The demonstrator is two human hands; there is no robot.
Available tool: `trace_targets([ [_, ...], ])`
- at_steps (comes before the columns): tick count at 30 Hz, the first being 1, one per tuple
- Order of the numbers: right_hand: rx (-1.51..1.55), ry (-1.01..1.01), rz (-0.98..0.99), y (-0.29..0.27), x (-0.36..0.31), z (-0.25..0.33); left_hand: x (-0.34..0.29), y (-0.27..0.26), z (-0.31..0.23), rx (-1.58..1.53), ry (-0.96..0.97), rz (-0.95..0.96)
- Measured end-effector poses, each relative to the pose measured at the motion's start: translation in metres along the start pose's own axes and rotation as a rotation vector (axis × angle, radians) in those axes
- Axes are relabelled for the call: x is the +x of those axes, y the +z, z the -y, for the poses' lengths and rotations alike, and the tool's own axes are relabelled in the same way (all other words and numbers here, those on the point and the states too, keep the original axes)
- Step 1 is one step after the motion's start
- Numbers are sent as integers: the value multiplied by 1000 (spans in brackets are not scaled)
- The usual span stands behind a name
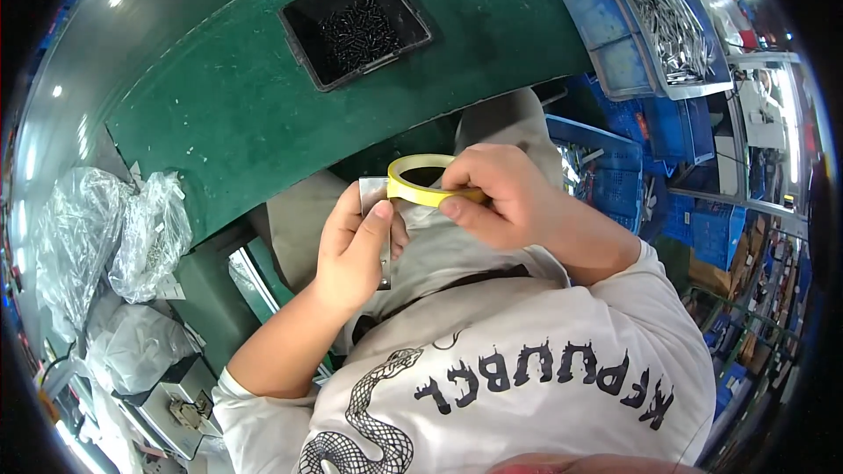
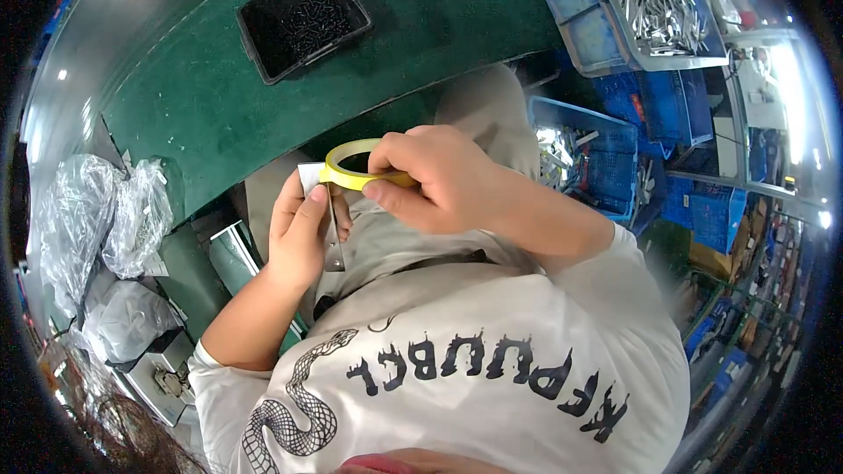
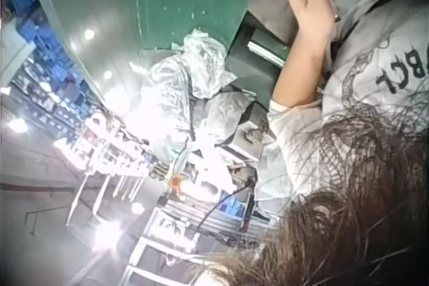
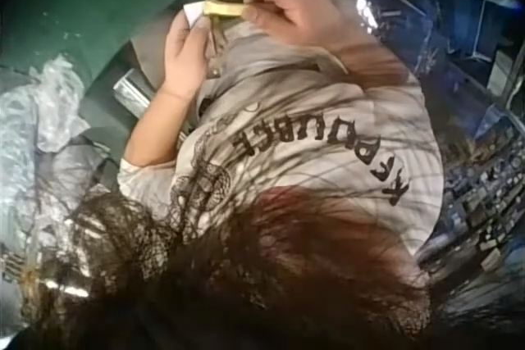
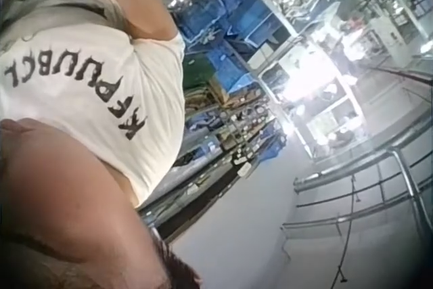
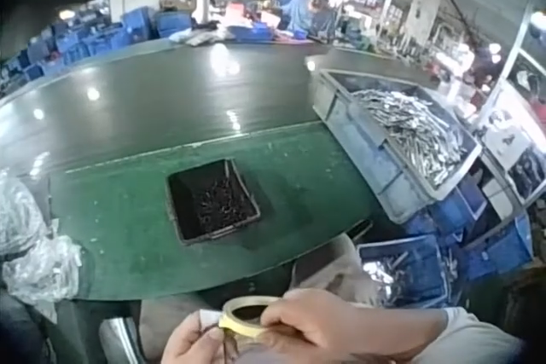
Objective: The recorder is applying yellow tape to small components and placing them into a bin on a factory assembly line.
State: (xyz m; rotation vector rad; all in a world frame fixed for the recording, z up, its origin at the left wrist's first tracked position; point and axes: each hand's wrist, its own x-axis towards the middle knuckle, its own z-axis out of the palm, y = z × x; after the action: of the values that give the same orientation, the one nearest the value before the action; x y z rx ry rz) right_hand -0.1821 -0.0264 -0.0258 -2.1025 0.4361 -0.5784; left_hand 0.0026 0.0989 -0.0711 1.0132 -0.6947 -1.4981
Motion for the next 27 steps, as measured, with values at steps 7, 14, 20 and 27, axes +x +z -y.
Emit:
trace_targets([
  [7, -42, 25, 19, 3, 3, 0, -1, 3, -6, 65, -2, -33],
  [14, -72, 16, 35, 4, 4, 0, -1, 9, -10, 56, -15, -99],
  [20, -69, 30, 39, 5, 3, 1, -1, 4, -6, 112, -16, -70],
  [27, -64, 29, 61, 5, 2, 0, -2, 8, -11, 163, -104, -141],
])
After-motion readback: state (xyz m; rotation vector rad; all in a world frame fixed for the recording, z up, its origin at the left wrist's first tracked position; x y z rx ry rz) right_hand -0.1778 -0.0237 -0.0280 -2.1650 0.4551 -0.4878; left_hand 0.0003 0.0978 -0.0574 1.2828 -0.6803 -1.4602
